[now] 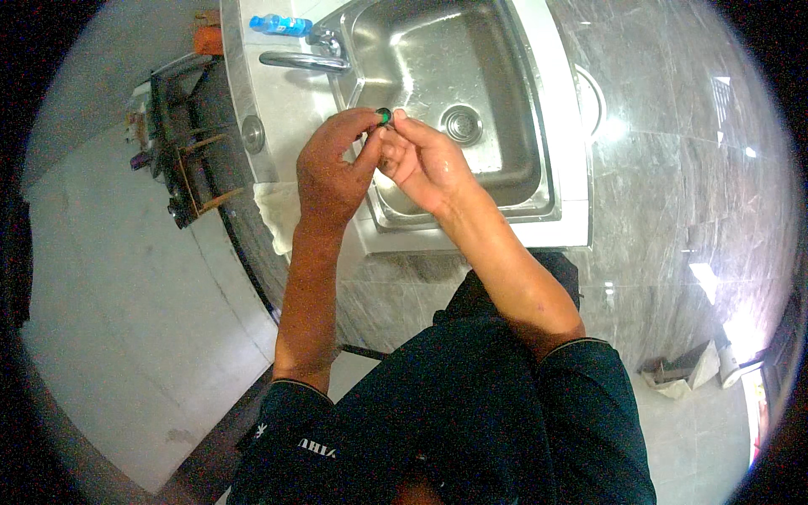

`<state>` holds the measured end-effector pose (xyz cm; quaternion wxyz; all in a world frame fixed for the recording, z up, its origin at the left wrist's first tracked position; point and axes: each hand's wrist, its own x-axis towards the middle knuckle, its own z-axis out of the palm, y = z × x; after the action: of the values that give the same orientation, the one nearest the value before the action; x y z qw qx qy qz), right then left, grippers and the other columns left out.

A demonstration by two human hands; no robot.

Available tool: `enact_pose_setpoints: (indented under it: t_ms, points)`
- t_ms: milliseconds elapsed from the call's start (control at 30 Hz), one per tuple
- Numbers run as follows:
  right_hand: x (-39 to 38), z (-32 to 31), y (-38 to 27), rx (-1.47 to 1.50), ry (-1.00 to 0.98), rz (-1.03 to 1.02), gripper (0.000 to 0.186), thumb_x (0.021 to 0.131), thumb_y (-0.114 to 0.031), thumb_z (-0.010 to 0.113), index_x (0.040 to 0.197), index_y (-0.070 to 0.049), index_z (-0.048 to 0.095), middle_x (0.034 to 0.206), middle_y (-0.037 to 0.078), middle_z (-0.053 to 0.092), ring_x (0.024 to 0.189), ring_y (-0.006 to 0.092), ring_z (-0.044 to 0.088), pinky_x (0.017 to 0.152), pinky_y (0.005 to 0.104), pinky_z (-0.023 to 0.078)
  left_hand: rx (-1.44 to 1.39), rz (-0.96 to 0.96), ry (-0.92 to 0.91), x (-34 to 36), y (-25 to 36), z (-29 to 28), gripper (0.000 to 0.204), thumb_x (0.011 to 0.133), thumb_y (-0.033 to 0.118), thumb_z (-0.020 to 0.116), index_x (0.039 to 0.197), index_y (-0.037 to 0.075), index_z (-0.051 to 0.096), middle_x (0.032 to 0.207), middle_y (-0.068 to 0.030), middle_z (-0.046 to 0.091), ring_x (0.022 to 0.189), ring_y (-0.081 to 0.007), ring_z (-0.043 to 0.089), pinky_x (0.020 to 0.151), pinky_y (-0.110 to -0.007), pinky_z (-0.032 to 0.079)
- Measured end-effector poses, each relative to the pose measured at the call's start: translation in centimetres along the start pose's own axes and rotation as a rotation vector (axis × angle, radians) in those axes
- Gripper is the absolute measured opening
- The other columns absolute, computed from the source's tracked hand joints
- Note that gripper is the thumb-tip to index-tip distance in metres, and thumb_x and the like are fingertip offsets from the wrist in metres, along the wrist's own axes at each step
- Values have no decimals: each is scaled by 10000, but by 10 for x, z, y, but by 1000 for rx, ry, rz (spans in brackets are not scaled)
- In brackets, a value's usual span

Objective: The person unscrews the aerator from a kitchen faucet by hand, rinses the small components under running water, and then screws the aerator back onto the faucet spout.

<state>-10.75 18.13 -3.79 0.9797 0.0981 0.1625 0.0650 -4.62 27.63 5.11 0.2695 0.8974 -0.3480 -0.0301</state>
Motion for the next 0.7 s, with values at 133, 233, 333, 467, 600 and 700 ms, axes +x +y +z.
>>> enact_pose_setpoints:
  t_ms: [133, 233, 333, 467, 600, 700]
  points:
    - [-9, -2, -1, -66, -17, -21, 165, 932, -165, 523, 999, -17, 555, 881, 71, 632, 697, 126, 579, 632, 232, 479, 37, 40, -5, -7, 7, -4, 154, 787, 71, 654, 941, 55, 658, 982, -102, 667, 910, -252, 643, 790, -345, 503]
    - [-22, 5, -1, -129, 34, -19, 163, 926, -149, 535, 1015, -14, 551, 879, 74, 628, 689, 127, 576, 635, 234, 480, 20, -4, -18, -15, 13, -6, 155, 788, 78, 658, 940, 48, 658, 985, -99, 668, 904, -256, 643, 792, -342, 502]
    - [-32, 6, 2, -193, 80, -28, 196, 922, -149, 544, 1054, -4, 555, 886, 75, 625, 694, 130, 579, 645, 247, 484, 5, -55, -27, -24, 17, -5, 157, 783, 82, 666, 936, 48, 661, 983, -95, 668, 893, -253, 642, 787, -335, 504]
    - [-47, 21, 3, -479, 209, -63, 284, 904, -150, 571, 1124, 30, 569, 920, 78, 632, 742, 134, 597, 681, 253, 489, 118, 44, 4, -37, 16, -3, 161, 771, 67, 678, 931, 60, 668, 988, -86, 668, 886, -237, 641, 783, -328, 506]
    - [-54, 13, 1, -788, 161, -218, 340, 882, -136, 590, 1160, 58, 568, 951, 84, 643, 790, 138, 607, 727, 246, 487, 140, 133, 34, -40, 25, -2, 190, 738, 32, 689, 925, 46, 659, 986, -91, 663, 891, -252, 635, 755, -337, 510]
    - [-59, 16, -8, -786, 133, -246, 325, 875, -108, 583, 1149, 66, 573, 960, 98, 652, 820, 143, 620, 749, 243, 494, 28, -27, 28, -39, 34, 1, 265, 766, 39, 688, 1028, 49, 650, 1009, -96, 665, 901, -214, 644, 778, -313, 515]
